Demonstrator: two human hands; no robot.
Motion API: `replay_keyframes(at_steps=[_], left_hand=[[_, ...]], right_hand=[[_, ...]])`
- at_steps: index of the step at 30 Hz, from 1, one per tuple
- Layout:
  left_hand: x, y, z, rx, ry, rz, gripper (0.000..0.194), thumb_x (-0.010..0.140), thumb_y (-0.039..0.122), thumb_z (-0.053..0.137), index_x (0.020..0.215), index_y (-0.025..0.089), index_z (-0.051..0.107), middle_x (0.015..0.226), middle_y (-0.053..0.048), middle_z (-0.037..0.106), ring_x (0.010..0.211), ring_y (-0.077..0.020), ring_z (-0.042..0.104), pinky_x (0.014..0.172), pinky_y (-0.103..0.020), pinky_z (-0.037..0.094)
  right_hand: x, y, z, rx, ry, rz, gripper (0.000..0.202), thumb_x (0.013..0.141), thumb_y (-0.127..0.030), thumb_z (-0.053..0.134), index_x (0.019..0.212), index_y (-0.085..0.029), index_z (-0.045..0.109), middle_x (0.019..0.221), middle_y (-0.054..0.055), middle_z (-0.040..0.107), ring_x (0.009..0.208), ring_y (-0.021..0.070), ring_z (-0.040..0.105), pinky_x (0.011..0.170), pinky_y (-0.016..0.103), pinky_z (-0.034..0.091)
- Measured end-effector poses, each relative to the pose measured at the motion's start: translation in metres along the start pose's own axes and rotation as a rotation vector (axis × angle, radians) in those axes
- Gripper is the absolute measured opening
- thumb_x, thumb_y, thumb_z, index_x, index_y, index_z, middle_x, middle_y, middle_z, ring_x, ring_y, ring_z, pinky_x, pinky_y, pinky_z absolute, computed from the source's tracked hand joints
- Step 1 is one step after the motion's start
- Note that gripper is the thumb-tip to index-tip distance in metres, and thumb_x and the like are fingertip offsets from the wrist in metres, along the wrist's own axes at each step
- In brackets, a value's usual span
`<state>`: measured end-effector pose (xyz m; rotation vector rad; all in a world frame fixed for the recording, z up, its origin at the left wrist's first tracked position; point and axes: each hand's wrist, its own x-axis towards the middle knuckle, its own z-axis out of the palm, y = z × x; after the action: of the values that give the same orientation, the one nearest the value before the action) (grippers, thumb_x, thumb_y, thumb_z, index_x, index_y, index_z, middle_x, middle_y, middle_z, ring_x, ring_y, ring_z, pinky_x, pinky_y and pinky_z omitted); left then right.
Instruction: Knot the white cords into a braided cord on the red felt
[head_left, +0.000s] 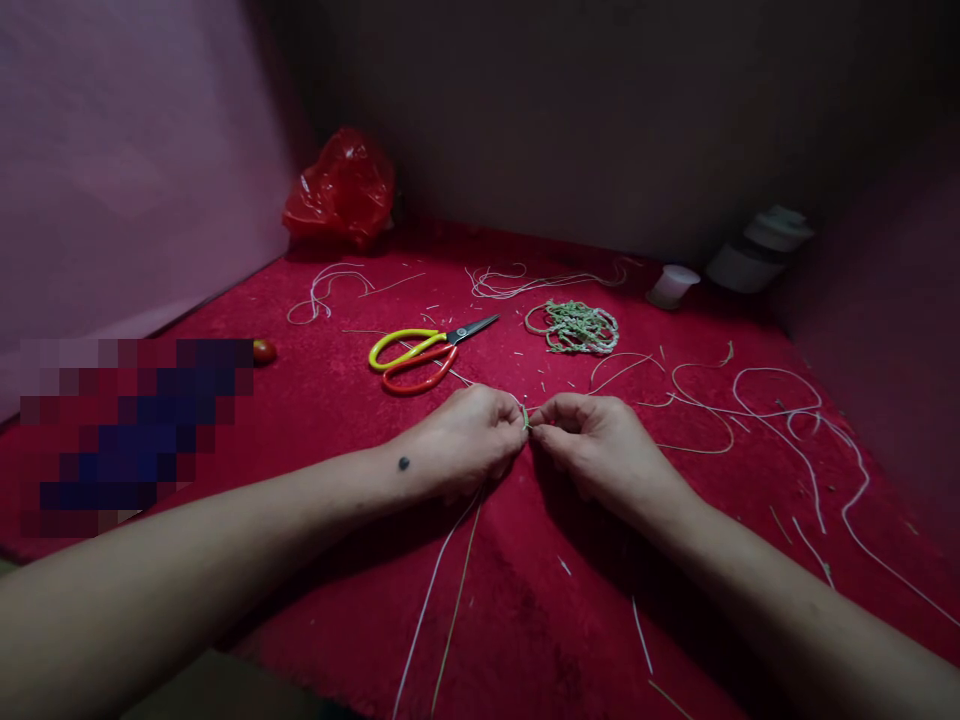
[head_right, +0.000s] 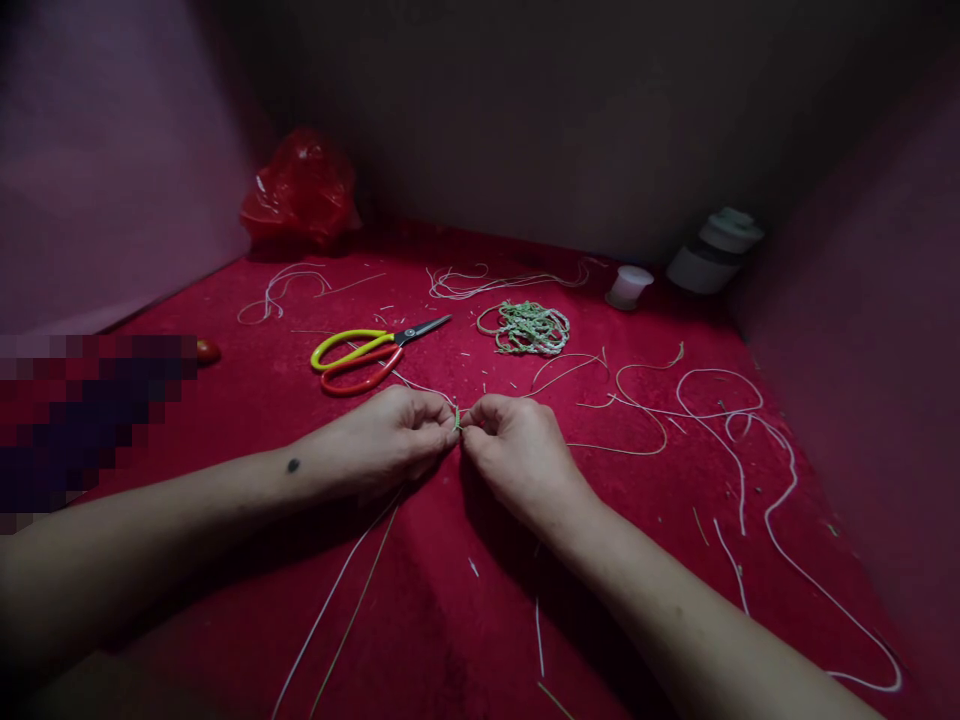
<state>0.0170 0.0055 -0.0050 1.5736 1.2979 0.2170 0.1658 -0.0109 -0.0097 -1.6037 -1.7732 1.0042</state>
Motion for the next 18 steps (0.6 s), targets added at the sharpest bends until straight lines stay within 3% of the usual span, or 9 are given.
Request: replay_keyframes(at_steps=[18], left_hand=[[-0.002,0.0013,-0.0034,-0.002,-0.054,0.014,0.02,0.08,0.033,0.041,0.066,0.019,0.043,0.047,0.005,0.048,0.024,-0.0072,0.036,0.021,-0.019,0.027]], right_hand=[[-0.001,-0.0004,-0.0005,0.024,-0.001,0.0,0.014,0.071,-0.016,0.049,0.065,-0.015,0.062,0.045,-0.004,0.047,0.038,0.0053,0.036,0.038,0.017,0.028]])
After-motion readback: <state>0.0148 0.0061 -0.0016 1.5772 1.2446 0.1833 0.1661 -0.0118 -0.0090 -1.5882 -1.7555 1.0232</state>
